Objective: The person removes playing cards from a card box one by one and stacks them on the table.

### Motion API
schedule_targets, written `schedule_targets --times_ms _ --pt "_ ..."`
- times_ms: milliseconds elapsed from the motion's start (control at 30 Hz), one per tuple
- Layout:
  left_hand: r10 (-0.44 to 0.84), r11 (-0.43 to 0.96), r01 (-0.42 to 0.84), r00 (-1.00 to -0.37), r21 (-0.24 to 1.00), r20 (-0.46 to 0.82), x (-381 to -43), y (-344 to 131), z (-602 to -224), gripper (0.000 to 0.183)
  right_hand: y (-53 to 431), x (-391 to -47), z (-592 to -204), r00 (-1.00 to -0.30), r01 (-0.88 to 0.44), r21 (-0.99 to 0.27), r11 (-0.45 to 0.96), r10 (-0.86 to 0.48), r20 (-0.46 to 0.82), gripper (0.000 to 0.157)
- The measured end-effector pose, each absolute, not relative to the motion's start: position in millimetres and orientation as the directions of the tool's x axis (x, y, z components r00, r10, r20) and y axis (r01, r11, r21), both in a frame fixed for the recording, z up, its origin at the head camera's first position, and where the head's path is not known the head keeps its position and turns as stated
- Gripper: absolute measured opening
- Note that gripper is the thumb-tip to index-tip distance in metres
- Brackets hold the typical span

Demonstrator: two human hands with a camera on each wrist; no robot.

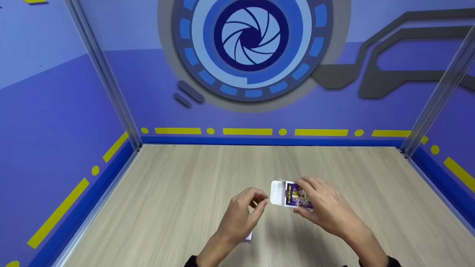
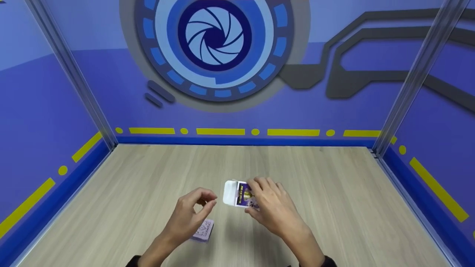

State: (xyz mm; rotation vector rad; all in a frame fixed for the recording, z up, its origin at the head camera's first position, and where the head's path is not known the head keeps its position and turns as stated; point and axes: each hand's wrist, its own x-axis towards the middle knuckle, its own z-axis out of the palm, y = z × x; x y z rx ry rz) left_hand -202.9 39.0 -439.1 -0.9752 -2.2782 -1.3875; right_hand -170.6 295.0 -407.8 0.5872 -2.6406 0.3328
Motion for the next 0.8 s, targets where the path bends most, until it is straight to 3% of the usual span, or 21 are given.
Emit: schedule_targets --times_ms 233,467,800 --pt "0.39 0.175 0.662 -0.726 0.729 0.566 -193 49 -438 0.01 283 -169 -412 -0.811 -0.489 -0.118 0.864 -0.401 0.426 0.072" --pt "0.371 0.196 0.65 -0.742 0.734 0.558 -194 53 -443 0.016 274 -165 -412 -0.803 -0.509 -0.114 0.853 -0.423 0.419 0.073" --pt "0.367 0.184 0.535 -0.816 0.825 0.447 -197 52 -449 0.017 267 -164 -412 -0.775 -0.536 -0.061 0.842 -0.462 0.43 0.075"
